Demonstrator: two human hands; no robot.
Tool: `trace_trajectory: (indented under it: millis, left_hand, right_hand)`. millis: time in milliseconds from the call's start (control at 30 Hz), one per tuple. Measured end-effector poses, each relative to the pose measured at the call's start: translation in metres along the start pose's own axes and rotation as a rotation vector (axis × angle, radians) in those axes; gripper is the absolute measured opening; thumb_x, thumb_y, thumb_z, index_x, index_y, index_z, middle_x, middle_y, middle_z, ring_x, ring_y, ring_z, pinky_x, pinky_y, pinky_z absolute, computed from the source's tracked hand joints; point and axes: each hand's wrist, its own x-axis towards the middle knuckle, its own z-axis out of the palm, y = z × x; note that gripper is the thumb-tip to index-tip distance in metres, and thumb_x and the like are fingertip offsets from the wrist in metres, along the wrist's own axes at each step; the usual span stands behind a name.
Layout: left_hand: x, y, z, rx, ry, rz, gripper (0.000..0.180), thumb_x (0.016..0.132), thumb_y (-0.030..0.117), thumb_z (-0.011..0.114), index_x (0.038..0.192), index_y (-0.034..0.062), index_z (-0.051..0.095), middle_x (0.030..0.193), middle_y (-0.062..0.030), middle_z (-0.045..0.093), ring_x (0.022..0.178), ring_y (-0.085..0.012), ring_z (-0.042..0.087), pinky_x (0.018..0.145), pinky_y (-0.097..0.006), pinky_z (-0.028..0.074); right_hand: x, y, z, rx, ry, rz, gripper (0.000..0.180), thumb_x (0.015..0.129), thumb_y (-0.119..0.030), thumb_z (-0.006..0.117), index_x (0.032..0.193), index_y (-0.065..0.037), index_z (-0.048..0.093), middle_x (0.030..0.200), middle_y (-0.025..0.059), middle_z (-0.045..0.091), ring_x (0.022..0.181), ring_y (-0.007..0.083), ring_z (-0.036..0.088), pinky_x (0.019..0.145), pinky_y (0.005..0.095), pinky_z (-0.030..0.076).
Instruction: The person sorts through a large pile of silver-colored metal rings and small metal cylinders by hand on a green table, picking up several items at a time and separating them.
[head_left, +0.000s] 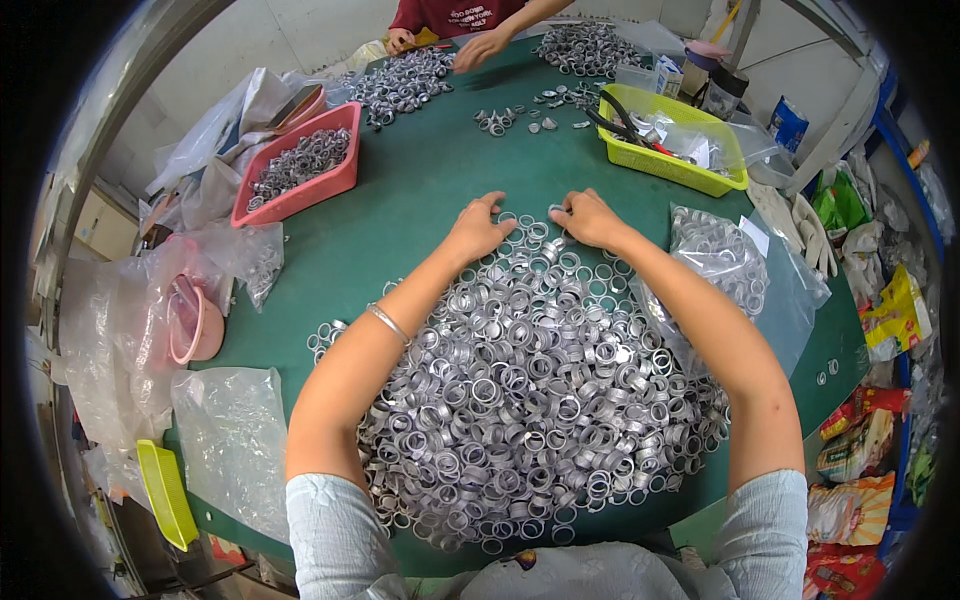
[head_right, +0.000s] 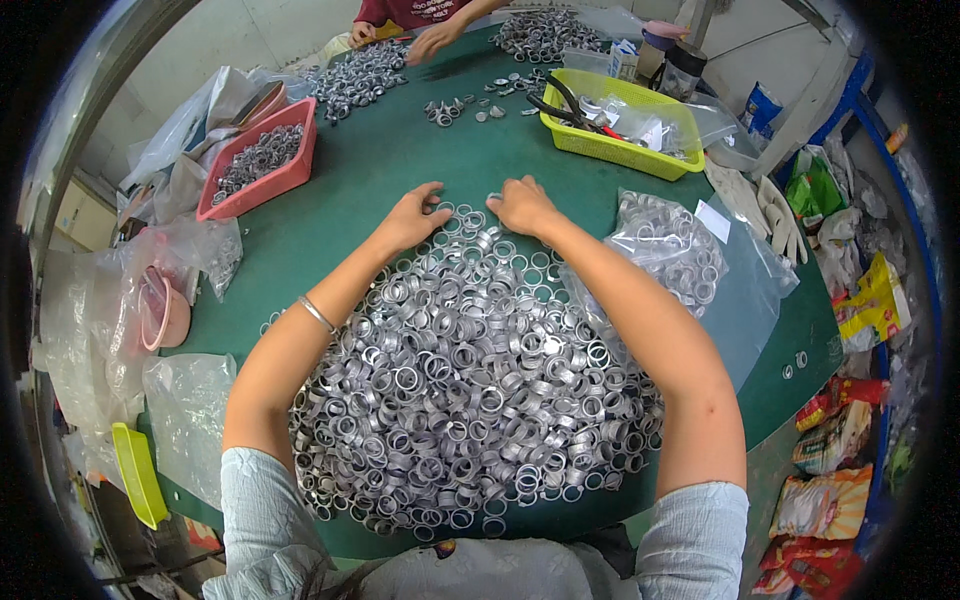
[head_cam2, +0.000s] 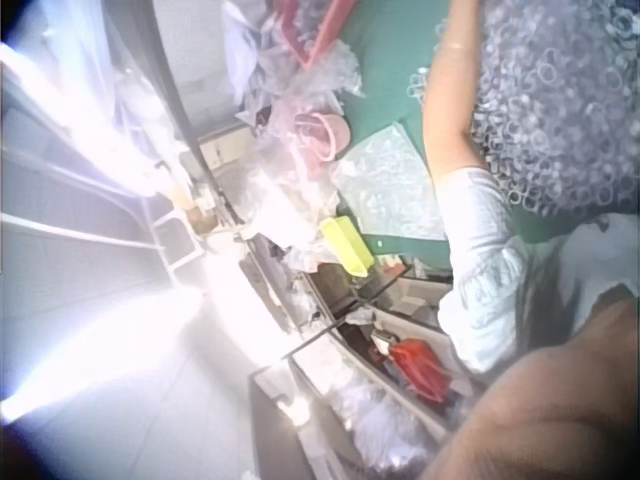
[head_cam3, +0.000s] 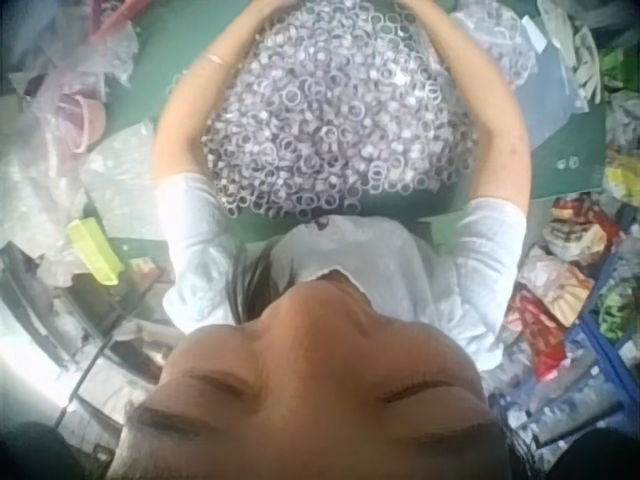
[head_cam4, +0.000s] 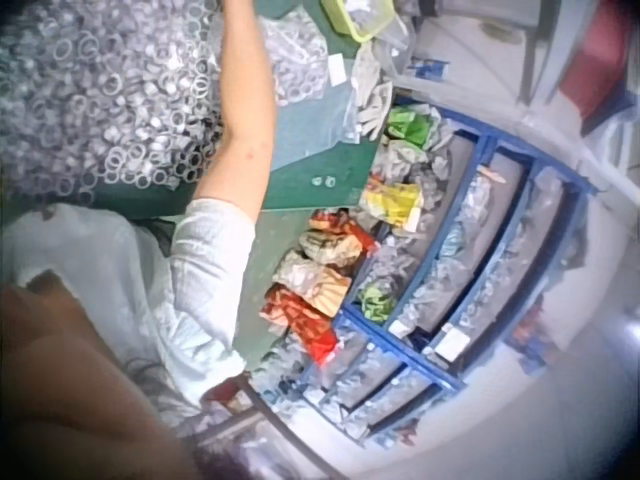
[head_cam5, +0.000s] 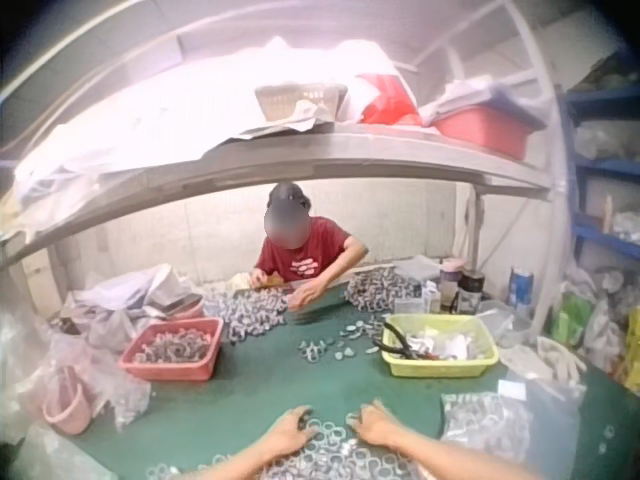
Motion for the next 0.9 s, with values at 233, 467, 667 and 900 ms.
trace_trajectory:
  millis: [233,467,667,900]
  left_hand:
    - [-0.002,0.014,-0.005,-0.180,-0.307,-0.080,0.064,0.076,0.020,0.073,0.129,-0.0036,0.047,0.114,-0.0163,0.057,0.098,-0.0182,0.057,0.084,-0.031,0.047]
    - [-0.009,0.024,-0.008,-0.070,-0.316,-0.065,0.076,0.066,0.026,0.081,0.128,-0.0025,0.048,0.118,-0.0187,0.053,0.099,-0.0232,0.057,0.085,-0.032,0.047]
    - [-0.011,0.022,-0.005,0.135,-0.273,-0.006,0.073,0.066,0.026,0.080,0.127,-0.0008,0.050,0.116,-0.0209,0.053,0.096,-0.0254,0.058,0.083,-0.032,0.048]
    - [-0.025,0.038,0.000,0.319,-0.254,0.042,0.056,0.073,0.023,0.073,0.120,0.0000,0.054,0.110,-0.0214,0.057,0.099,-0.0278,0.057,0.085,-0.035,0.047]
  right_hand:
    - [-0.014,-0.002,0.007,0.369,-0.086,0.071,0.055,0.084,-0.035,0.063,0.119,0.007,0.051,0.113,0.0237,0.059,0.103,0.0336,0.058,0.087,0.0382,0.045]
    - [-0.009,0.000,0.011,0.415,-0.108,0.177,0.053,0.084,-0.034,0.064,0.118,0.005,0.051,0.110,0.0188,0.058,0.100,0.0257,0.055,0.083,0.0338,0.045]
    - [-0.026,-0.010,0.012,0.440,-0.081,0.161,0.057,0.080,-0.029,0.067,0.122,0.005,0.049,0.116,0.0225,0.055,0.109,0.0300,0.054,0.087,0.0360,0.045]
    - [-0.047,0.000,0.020,0.522,-0.057,0.087,0.044,0.077,-0.018,0.068,0.113,0.003,0.054,0.102,0.0166,0.060,0.093,0.0275,0.060,0.081,0.0337,0.047]
